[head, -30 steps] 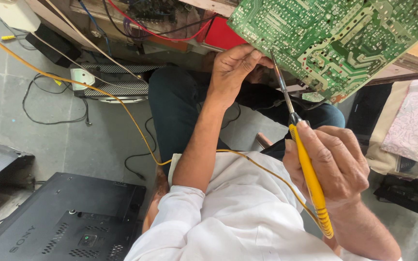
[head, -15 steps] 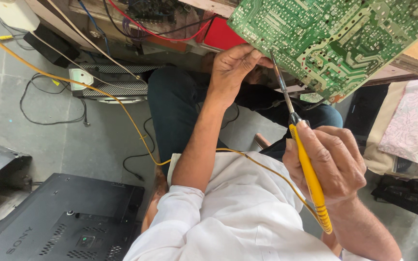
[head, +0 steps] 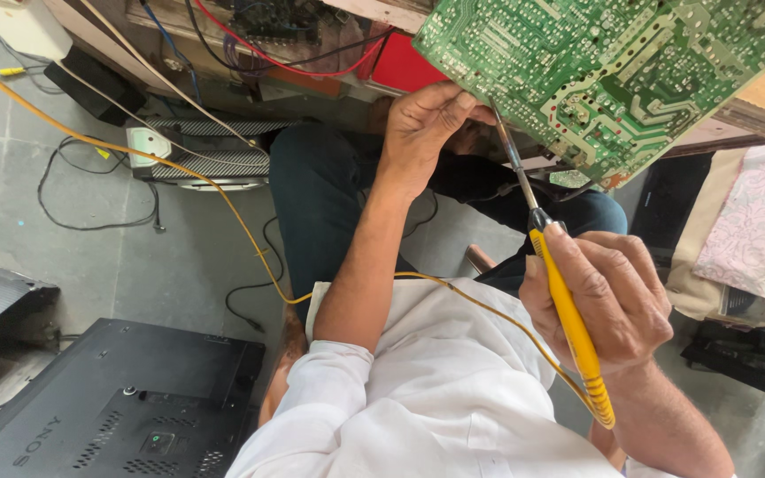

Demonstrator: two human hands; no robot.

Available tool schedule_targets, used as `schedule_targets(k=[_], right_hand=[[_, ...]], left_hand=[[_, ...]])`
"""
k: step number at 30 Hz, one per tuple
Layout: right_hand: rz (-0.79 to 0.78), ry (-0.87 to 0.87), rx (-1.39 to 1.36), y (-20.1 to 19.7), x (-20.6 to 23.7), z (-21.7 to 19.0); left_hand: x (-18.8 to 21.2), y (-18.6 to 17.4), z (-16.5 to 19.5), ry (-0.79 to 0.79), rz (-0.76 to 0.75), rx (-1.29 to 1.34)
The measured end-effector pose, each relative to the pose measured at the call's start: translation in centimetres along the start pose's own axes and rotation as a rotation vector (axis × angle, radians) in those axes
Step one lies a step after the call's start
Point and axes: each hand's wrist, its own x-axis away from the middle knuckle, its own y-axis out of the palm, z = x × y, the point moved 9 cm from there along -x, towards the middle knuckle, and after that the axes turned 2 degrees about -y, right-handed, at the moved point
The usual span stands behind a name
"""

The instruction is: The person uses a soldering iron to apply heat to multiple points on a green circuit board, then briefly uses a small brush to clean the board surface. The task is performed at a workbench with electronic equipment visible nearby.

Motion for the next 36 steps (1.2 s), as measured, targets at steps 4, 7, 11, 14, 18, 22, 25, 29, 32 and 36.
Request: schedule_targets(k=[4,7,11,14,18,22,25,29,32,36], right_hand=[[0.01,-0.007,-0.001,-0.1,-0.2,-0.1],[0.009,-0.008,0.014,-0.1,-0.4,-0.1],[0.014,-0.012,0.01,-0.2,-0.6,-0.1],[0.027,0.021,-0.008,-0.4,-0.6,0.2],[0.055,0.1,-0.043,-0.8,-0.6,0.8],[0.097,0.21,-0.113,-1.3,-0.5,2.2],[0.179,0.346,-0.239,-1.4,0.1,4.1],[0.245,0.486,-0.422,-0.6,2.4,6.5],[0.348,0.549,-0.484,-1.0,5.6,9.3],[0.73,0.734,-1.278,-0.4,12.0,17.9]], left_hand=[[0.0,0.0,0.0,0.002,0.004,0.011],[0.0,0.1,0.0,0.009,0.0,0.0],[-0.2,0.2,0.2,0.018,0.004,-0.001],[-0.2,0.2,0.2,0.013,0.003,0.007],[-0.2,0.2,0.4,0.012,0.002,-0.008],[-0.2,0.1,0.6,0.007,-0.004,-0.016],[-0.2,0.3,0.8,0.004,-0.01,-0.02],[0.0,0.4,1.2,0.006,-0.003,-0.05],[0.2,0.5,1.3,-0.013,0.011,-0.021],[0.4,1.1,1.7,0.0,0.001,-0.031]])
